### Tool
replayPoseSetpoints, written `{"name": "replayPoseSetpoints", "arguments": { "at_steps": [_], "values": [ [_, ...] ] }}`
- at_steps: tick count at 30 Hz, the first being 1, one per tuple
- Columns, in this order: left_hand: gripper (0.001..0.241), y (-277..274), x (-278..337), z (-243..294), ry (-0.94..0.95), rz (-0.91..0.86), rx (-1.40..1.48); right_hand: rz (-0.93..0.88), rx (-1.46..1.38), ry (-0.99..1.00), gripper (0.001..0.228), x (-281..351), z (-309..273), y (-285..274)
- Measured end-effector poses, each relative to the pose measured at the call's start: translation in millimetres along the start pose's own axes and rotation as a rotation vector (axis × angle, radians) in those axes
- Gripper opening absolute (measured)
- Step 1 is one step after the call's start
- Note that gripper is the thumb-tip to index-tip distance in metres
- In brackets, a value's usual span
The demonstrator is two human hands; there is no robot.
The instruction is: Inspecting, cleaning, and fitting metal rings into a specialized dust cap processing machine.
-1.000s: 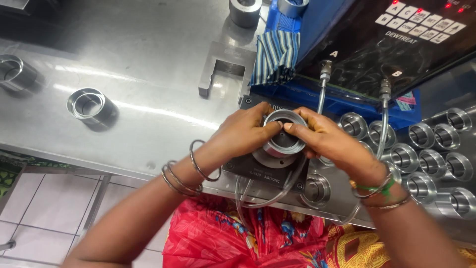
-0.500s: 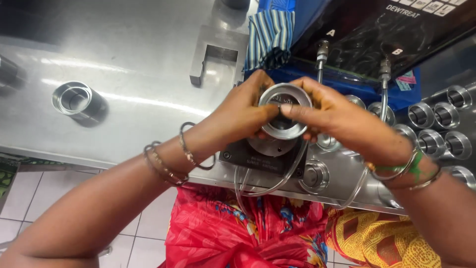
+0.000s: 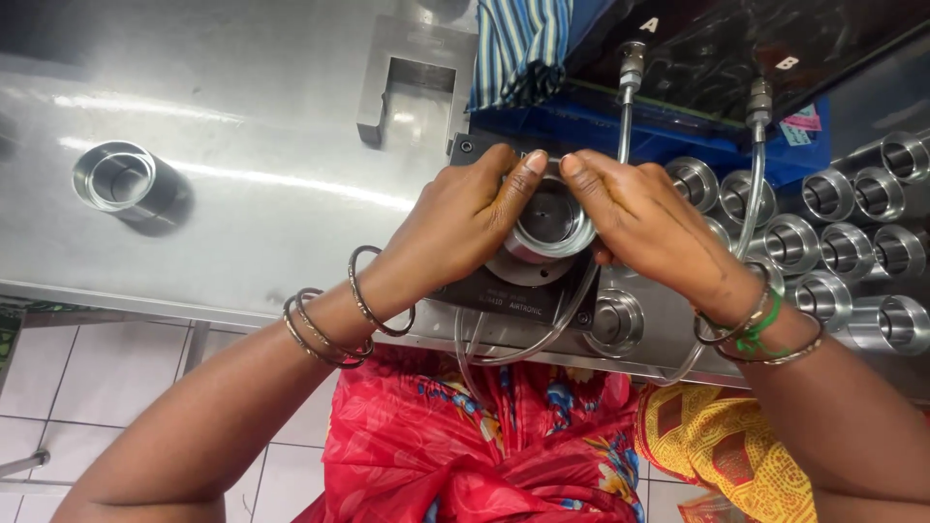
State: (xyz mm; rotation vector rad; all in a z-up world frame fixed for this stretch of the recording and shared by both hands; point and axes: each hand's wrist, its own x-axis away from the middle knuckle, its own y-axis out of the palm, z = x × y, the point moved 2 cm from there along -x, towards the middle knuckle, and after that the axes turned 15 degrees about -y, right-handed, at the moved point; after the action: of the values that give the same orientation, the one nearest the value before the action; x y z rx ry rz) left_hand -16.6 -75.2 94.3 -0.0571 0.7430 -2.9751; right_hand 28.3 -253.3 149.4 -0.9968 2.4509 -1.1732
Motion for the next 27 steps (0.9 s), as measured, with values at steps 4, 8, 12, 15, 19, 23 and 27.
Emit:
{"name": "replayPoseSetpoints", "arguments": {
  "at_steps": [4,8,12,15,19,23,27],
  "values": [
    [0.047,-5.5,6.4,4.8,-0.073,0.003,-0.148,0.055,0.021,-0.041,0.056,2.4,3.1,2.3],
    [0.05,-22.4,20.6,6.0,0.078,0.184,-0.321,0.195,-0.036,0.098,0.054,41.5,23.0,-18.4],
    [0.067,-6.2,35.7,-0.5,0.242,0.228,-0.105,0.291,0.032,0.254,0.044,103.1,53.1,-6.8],
    [0.088,13.6,37.6,16.4,0.309,0.237,-0.243,0.135,0.259,-0.006,0.069,137.6,96.7,43.2],
    [0.089,18.0,28.6,12.5,0.221,0.203,-0.222,0.177,0.133,0.096,0.093,140.8,103.7,91.1],
    [0.076,13.6,32.8,0.6,0.392,0.152,-0.182,0.327,0.286,0.102,0.1,134.8,104.1,107.7],
    [0.077,15.5,34.1,12.6,0.418,0.144,-0.144,0.438,0.4,0.04,0.09,123.0,97.8,109.6]
  ]
}}
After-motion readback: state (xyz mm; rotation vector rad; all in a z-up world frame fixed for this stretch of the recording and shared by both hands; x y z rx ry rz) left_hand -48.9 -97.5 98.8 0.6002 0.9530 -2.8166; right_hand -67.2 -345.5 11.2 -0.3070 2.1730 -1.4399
